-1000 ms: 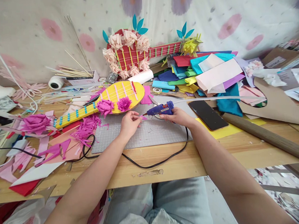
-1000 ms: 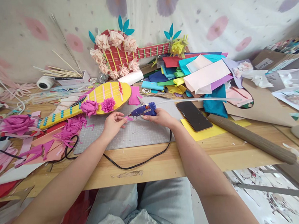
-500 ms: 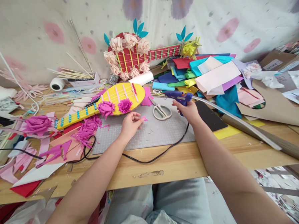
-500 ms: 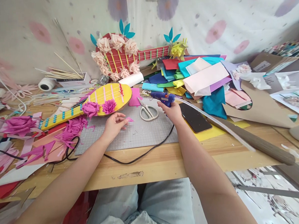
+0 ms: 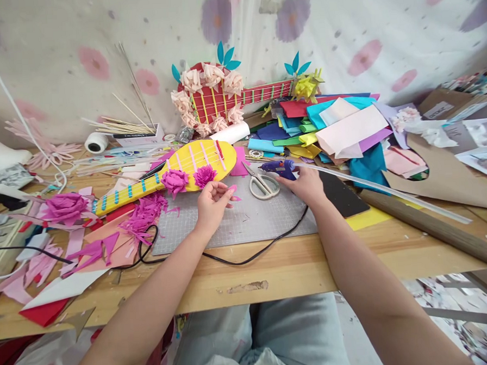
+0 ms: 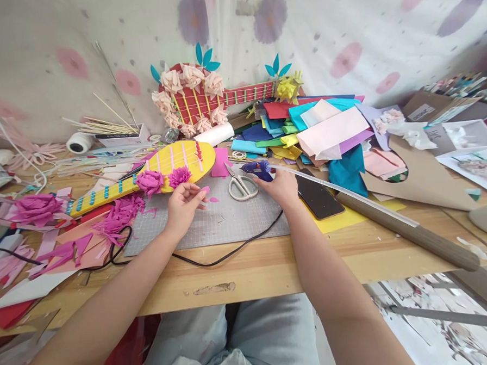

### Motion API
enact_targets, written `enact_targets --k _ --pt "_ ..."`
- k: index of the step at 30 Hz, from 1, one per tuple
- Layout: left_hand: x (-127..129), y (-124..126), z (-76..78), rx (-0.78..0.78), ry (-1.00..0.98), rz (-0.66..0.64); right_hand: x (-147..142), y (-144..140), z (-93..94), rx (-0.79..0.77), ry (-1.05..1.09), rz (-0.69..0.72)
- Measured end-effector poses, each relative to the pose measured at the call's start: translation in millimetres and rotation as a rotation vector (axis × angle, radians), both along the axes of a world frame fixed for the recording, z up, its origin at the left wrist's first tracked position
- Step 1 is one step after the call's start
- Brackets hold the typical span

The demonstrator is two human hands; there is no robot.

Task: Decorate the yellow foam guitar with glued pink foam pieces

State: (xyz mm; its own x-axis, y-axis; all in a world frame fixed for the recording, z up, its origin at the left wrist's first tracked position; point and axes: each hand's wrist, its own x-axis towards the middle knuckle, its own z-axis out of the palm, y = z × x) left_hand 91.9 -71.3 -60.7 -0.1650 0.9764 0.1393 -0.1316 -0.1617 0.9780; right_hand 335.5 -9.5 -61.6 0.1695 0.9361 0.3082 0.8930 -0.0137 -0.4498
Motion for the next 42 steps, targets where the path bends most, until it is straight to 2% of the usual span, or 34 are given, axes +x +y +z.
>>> enact_targets --k 2,3,5,7,8,11,13,17,23,25,27,29,31,34,37,42 --pt "1 -2 3.8 -0.030 -0.088 0.016 5 -11 13.3 0.028 -0.081 -0.036" --pt "2 -3 5.6 -0.046 -0.129 0.020 6 -16 20.3 -0.015 -0.112 -0.050" --pt "3 -5 8.8 -0.082 -0.198 0.020 4 -26 32.7 -0.213 -0.136 -0.025" --pt "6 -7 11.0 -0.119 -0.256 0.018 -7 -33 40.2 -0.374 -0.075 0.096" --pt "7 -8 11.9 -0.136 -0.283 0.021 -15 -35 41.6 -0.383 0.000 0.190" --pt "11 -9 14.8 -0.163 -0.351 0.047 -52 -37 37.8 -0.212 0.402 0.506" --pt "12 -9 17.2 -0.166 -0.391 0.069 -78 -36 32.1 -0.106 0.666 0.590" --pt "11 -9 21.5 -0.158 -0.453 0.093 -115 -35 24.1 -0.075 1.006 0.638" --pt "10 -9 21.9 -0.144 -0.414 0.124 -135 -40 24.4 -0.115 1.245 0.615" --pt "9 -10 22.0 -0.120 -0.316 0.098 -137 -41 27.0 -0.108 1.277 0.613" --pt "4 -10 23.2 -0.028 -0.105 0.110 -135 -40 31.3 -0.080 1.303 0.583" --pt "-8 -8 25.6 0.148 0.239 0.202 -130 -36 36.6 -0.074 1.338 0.521" --pt "-25 -4 28.4 0.328 0.658 0.330 -124 -30 41.5 -0.149 1.339 0.487" --pt "-47 5 29.5 0.410 1.081 0.352 -116 -23 45.8 -0.342 1.188 0.524" --pt "-54 14 26.2 0.426 1.221 0.349 -118 -18 45.6 -0.444 0.993 0.579" --pt "-52 25 21.0 0.466 1.190 0.383 -133 -10 44.9 -0.560 0.782 0.594"
